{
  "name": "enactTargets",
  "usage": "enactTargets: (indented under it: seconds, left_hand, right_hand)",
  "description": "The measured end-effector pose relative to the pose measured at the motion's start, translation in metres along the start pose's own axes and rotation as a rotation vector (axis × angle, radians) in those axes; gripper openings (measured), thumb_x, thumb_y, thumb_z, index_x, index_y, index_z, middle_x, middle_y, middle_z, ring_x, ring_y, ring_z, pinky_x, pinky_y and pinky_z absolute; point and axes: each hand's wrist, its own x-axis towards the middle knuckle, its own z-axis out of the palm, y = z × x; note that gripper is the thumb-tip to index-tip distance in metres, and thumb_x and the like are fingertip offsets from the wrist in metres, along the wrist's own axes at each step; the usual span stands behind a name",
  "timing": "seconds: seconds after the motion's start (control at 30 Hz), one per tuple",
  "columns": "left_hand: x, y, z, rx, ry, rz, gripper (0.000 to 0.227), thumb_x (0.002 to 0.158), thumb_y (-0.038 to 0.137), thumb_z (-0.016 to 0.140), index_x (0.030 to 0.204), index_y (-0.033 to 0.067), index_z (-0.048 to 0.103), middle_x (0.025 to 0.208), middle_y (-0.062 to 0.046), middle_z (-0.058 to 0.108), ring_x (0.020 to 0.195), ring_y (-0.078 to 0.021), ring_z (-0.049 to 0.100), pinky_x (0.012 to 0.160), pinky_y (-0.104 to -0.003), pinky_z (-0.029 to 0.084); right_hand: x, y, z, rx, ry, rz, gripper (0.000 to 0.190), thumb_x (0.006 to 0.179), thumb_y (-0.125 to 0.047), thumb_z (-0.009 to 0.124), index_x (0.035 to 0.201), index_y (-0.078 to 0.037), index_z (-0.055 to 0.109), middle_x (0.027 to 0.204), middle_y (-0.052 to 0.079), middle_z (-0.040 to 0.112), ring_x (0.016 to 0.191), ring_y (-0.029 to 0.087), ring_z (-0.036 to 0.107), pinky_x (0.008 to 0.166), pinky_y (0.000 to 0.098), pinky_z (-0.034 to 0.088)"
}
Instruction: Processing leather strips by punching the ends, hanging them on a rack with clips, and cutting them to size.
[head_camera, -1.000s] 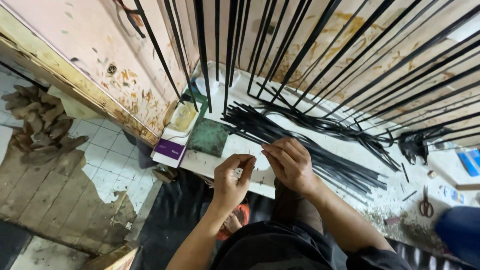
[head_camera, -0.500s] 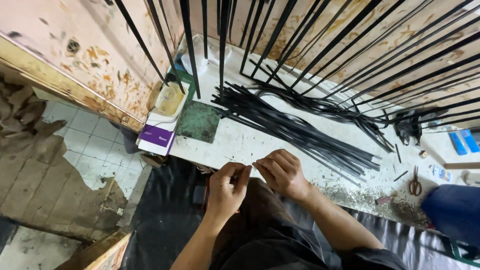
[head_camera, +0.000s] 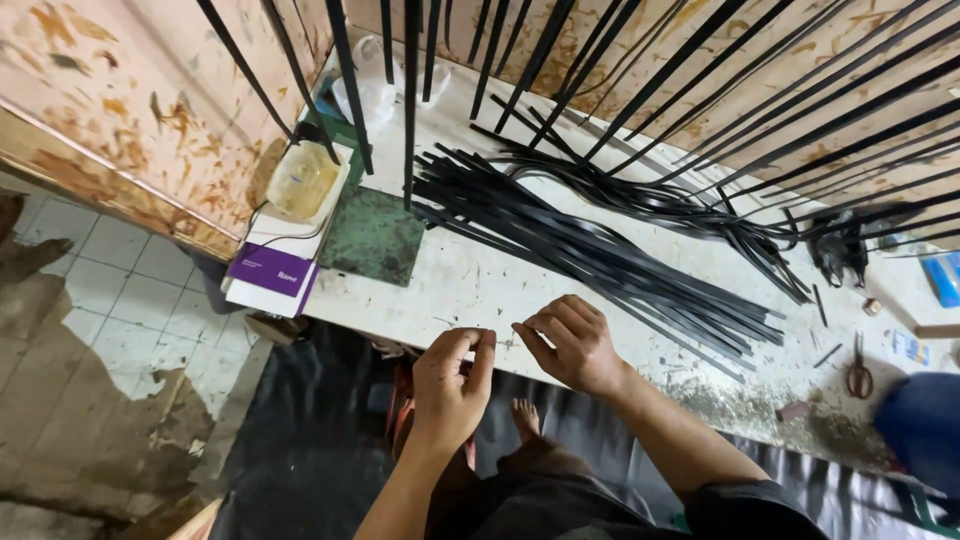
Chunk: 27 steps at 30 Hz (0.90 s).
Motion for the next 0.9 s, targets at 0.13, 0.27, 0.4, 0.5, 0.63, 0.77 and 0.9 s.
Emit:
enactTargets:
  seconds: [0.13, 0.27, 0.4, 0.5, 0.63, 0.77, 0.9]
  left_hand:
    - [-0.013, -0.035, 0.038, 0.002, 0.023, 0.005, 0.015, 0.100, 0.015, 0.061, 0.092, 0.0055, 0.069, 0.083, -0.003, 0.072, 0.074, -0.0170, 0.068, 0.066, -0.031, 0.055]
    - [-0.034, -0.082, 0.086, 0.103, 0.104, 0.177, 0.016, 0.101, 0.009, 0.058, 0.108, 0.0005, 0.070, 0.099, -0.010, 0.074, 0.089, -0.0248, 0.072, 0.080, -0.035, 0.059]
    - [-0.081, -0.124, 0.147, 0.114, 0.186, 0.209, 0.013, 0.096, 0.002, 0.068, 0.107, 0.0050, 0.075, 0.089, -0.010, 0.073, 0.085, -0.0290, 0.075, 0.075, -0.039, 0.062]
    - [-0.106, -0.126, 0.187, 0.095, 0.163, 0.193, 0.007, 0.094, 0.006, 0.073, 0.100, 0.0055, 0.076, 0.081, -0.009, 0.073, 0.079, -0.0280, 0.075, 0.073, -0.038, 0.061]
    - [-0.111, -0.088, 0.223, 0.092, 0.099, 0.215, 0.003, 0.093, 0.008, 0.076, 0.095, 0.0066, 0.076, 0.077, -0.007, 0.072, 0.075, -0.0270, 0.074, 0.069, -0.037, 0.061]
    - [-0.122, -0.060, 0.255, 0.109, 0.066, 0.231, 0.005, 0.094, 0.012, 0.076, 0.091, 0.0082, 0.076, 0.072, -0.004, 0.072, 0.070, -0.0230, 0.073, 0.067, -0.034, 0.060]
    - [-0.132, -0.036, 0.279, 0.081, 0.014, 0.224, 0.012, 0.094, 0.014, 0.076, 0.083, 0.0093, 0.073, 0.067, -0.004, 0.069, 0.067, -0.0239, 0.072, 0.065, -0.035, 0.059]
  right_hand:
    - [-0.034, 0.025, 0.017, -0.005, 0.025, -0.027, 0.020, 0.089, -0.004, 0.081, 0.082, -0.001, 0.062, 0.076, 0.009, 0.066, 0.064, 0.022, 0.059, 0.060, 0.0322, 0.051]
    - [-0.091, 0.061, 0.045, 0.007, 0.109, -0.094, 0.015, 0.092, -0.002, 0.076, 0.085, 0.000, 0.062, 0.077, 0.011, 0.063, 0.065, 0.023, 0.058, 0.058, 0.0330, 0.047]
    - [-0.186, 0.095, 0.094, 0.058, 0.343, -0.066, 0.006, 0.086, 0.003, 0.076, 0.086, -0.002, 0.072, 0.075, 0.009, 0.064, 0.059, 0.026, 0.063, 0.053, 0.0330, 0.052]
    - [-0.226, 0.084, 0.075, 0.083, 0.343, 0.000, 0.006, 0.086, 0.005, 0.074, 0.087, 0.000, 0.072, 0.079, 0.012, 0.067, 0.062, 0.028, 0.065, 0.054, 0.0335, 0.055]
    - [-0.253, 0.085, 0.019, -0.007, 0.345, 0.001, 0.008, 0.089, 0.008, 0.069, 0.088, 0.001, 0.073, 0.080, 0.012, 0.067, 0.061, 0.028, 0.064, 0.054, 0.0314, 0.055]
    - [-0.287, 0.096, -0.020, -0.067, 0.382, 0.076, 0.006, 0.090, 0.006, 0.070, 0.091, 0.001, 0.073, 0.081, 0.012, 0.067, 0.063, 0.028, 0.065, 0.054, 0.0333, 0.056]
    - [-0.320, 0.103, -0.045, -0.138, 0.393, 0.129, 0.006, 0.089, 0.003, 0.074, 0.088, -0.003, 0.073, 0.077, 0.009, 0.067, 0.060, 0.027, 0.063, 0.055, 0.0332, 0.054]
